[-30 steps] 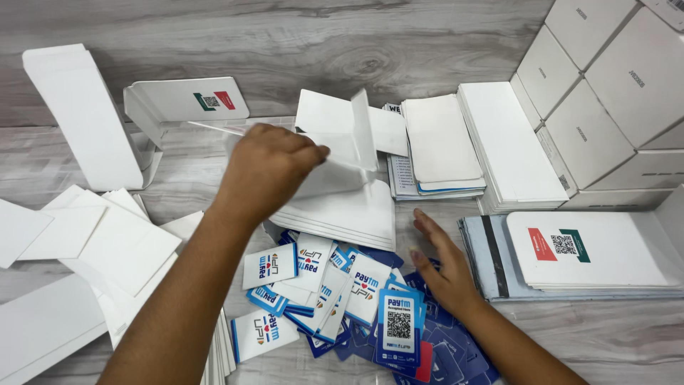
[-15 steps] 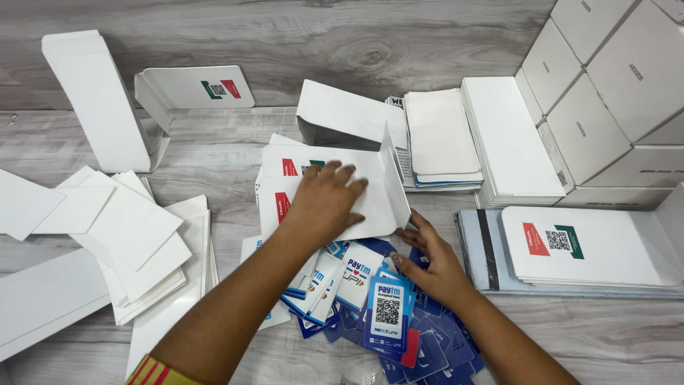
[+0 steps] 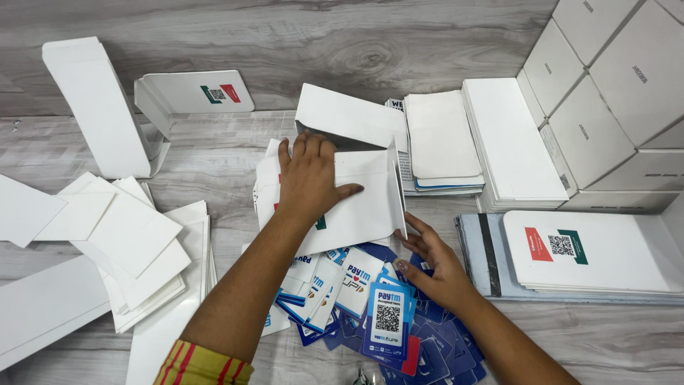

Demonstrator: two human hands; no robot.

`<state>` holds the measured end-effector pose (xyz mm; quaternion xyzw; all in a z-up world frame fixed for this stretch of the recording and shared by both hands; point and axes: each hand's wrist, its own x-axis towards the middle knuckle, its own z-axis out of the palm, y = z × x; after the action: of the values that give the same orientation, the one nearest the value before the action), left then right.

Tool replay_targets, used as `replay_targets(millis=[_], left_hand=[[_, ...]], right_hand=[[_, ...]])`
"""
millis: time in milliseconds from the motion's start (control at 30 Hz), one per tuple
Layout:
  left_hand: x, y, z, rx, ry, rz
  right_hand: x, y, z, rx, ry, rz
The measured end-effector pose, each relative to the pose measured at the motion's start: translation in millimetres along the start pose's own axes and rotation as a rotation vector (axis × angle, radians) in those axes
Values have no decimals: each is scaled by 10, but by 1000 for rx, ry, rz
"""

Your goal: The person sorts through a pile of small cards with QR codes and white paper sheets on a floor surface. They pick up cards, flip them, and place them into separate stacks, occasionally moving white sheets aside.

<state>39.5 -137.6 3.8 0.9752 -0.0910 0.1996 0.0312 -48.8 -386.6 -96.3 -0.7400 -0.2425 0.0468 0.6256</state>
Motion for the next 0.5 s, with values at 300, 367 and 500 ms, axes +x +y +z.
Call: replay_targets(millis=[300, 367, 500], left_hand=[[-348, 68, -519, -214, 4, -95], [-362, 86, -607, -282, -80, -249], [-326, 257, -626, -539, -155, -383]], right_hand=[[23, -37, 24, 51, 69, -198], [30, -88, 30, 119, 241, -169], [-3, -199, 32, 646, 286, 273]])
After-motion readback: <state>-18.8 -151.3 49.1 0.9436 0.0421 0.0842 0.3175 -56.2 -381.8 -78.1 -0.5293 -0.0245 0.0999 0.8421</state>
